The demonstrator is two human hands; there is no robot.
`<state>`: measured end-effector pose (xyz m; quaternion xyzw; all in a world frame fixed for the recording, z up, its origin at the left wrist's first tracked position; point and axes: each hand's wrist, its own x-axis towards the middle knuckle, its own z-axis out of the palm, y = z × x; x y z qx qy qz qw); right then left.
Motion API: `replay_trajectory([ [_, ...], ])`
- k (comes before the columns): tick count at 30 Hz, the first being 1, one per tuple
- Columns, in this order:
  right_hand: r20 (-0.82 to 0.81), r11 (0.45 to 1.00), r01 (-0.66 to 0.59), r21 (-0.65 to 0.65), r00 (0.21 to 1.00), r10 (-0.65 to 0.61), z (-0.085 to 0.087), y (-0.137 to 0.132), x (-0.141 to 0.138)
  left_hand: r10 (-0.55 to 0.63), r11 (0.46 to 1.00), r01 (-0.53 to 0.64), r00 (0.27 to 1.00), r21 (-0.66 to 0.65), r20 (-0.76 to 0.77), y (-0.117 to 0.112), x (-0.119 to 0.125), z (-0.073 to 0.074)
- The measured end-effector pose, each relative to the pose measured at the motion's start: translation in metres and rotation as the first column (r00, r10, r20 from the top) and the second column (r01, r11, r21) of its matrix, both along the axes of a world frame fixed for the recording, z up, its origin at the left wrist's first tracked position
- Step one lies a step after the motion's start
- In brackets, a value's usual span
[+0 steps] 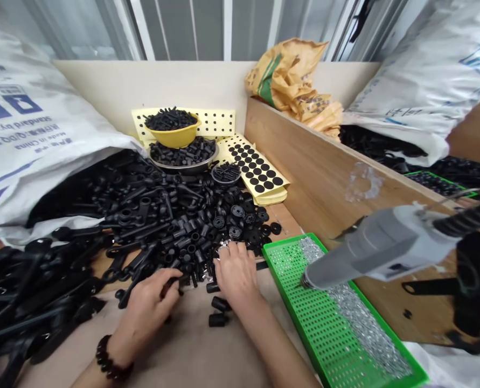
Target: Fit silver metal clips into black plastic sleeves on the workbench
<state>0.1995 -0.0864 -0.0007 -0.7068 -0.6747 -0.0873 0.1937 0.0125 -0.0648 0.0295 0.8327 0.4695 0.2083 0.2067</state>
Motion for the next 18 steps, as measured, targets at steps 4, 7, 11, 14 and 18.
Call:
replay_trajectory([
  [4,0.006,1.0,-0.01,0.013,1.0,0.009,0.002,0.002,0.003,0.19,0.909,-0.037,0.924,-0.416,0.333,0.005,-0.003,0.006],
  [7,-0.053,0.999,-0.013,0.047,0.998,0.016,0.013,-0.009,0.008,0.337,0.771,0.078,0.792,-0.632,0.509,0.004,0.0,0.008],
  [11,-0.449,0.981,-0.136,0.14,0.874,0.185,0.029,-0.029,0.005,0.396,0.678,0.177,0.73,-0.714,0.557,-0.002,0.008,0.01],
  [14,-0.596,0.955,-0.27,0.126,0.748,0.291,0.033,-0.04,-0.005,0.217,0.764,0.197,0.818,-0.615,0.532,-0.007,0.013,0.014],
  [18,-0.49,0.93,-0.363,0.055,0.802,0.342,0.031,-0.046,-0.014,-0.127,0.933,0.243,0.912,-0.266,0.39,-0.015,0.017,0.022],
])
